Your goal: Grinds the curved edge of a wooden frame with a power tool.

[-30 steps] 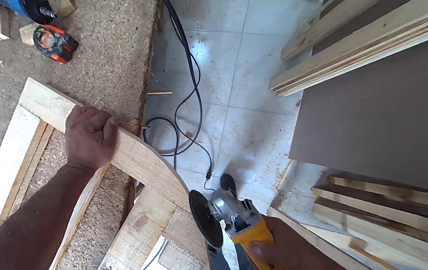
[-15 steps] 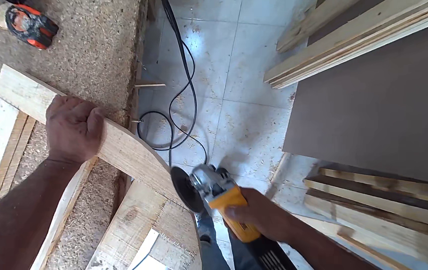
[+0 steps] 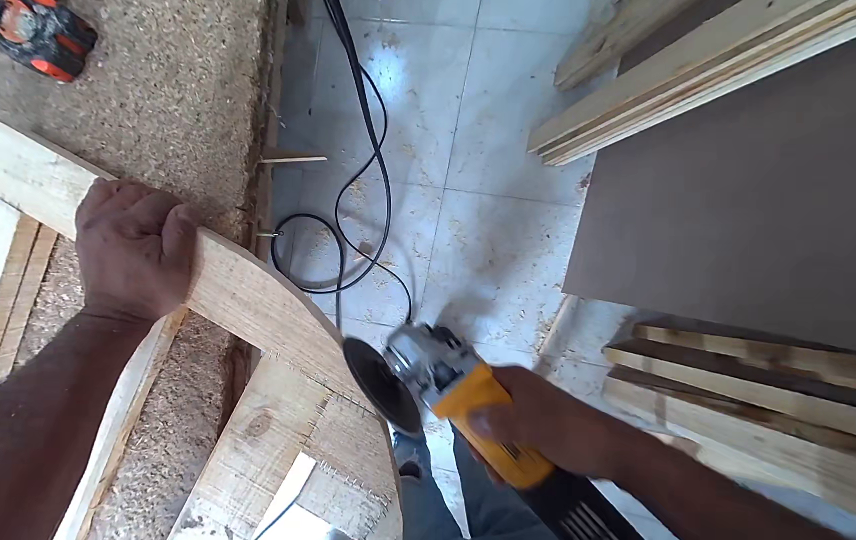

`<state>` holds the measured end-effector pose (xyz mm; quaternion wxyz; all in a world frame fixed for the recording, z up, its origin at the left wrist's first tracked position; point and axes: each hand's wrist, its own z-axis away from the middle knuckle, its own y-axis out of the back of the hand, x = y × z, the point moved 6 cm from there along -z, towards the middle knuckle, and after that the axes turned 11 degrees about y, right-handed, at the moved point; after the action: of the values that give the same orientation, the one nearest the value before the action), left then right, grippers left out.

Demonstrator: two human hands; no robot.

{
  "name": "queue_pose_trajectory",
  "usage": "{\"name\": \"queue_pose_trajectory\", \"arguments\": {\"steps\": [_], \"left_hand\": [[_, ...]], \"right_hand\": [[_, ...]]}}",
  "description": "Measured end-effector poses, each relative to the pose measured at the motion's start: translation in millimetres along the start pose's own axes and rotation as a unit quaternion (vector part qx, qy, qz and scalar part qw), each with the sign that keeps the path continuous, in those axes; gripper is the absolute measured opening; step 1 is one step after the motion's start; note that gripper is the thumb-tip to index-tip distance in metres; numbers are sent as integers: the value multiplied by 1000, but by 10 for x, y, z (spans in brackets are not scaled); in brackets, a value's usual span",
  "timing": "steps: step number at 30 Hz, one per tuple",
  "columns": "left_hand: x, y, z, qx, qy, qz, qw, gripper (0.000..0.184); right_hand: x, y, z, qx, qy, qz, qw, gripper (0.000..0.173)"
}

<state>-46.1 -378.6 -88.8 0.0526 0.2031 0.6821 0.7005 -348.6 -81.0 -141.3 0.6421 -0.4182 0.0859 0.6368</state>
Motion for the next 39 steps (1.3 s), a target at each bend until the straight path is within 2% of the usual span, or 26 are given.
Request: {"name": "queue_pose_trajectory", "arguments": {"steps": [3,8,13,18,23,28,30,32,35,37,39], "left_hand": [[-12,-6,1,-2,7,-4,1000,56],[-13,-4,6,4,2,-4,1000,55],[-15,-7,0,6,5,-5,1000,56],[-31,-8,-1,5,6,-5,1000,55],[-32,-8,0,2,16,-4,1000,54],[-16,-2,0,-1,13,-7,1000,54],[8,5,-8,-7,12,-10,1000,57],[5,0,-10,-10,14,-11,1000,58],[-10,2,-16,-15,16,-3,1000,56],[-22,-1,8,-12,18,1,1000,55],[-17,5,2,-13,20,-3,1000,55]], "right_hand": [[116,9,160,10,-16,8,1000,62],[-134,-44,-171,-13,6,-11,1000,49],[104,-10,125,0,-25,-16,1000,59],[-165,-28,-184,-14,-6,-17,1000,52],[20,-49,125,7,-28,-24,999,52],[-169,-110,-194,1,19,-28,999,49],[-21,-154,-28,15,30,-25,999,57],[298,-221,289,53,1,-32,998,62],[585,-332,597,106,-15,-44,993,51],[626,-380,580,123,6,-75,990,52],[512,-363,389,122,24,-87,988,62]]}}
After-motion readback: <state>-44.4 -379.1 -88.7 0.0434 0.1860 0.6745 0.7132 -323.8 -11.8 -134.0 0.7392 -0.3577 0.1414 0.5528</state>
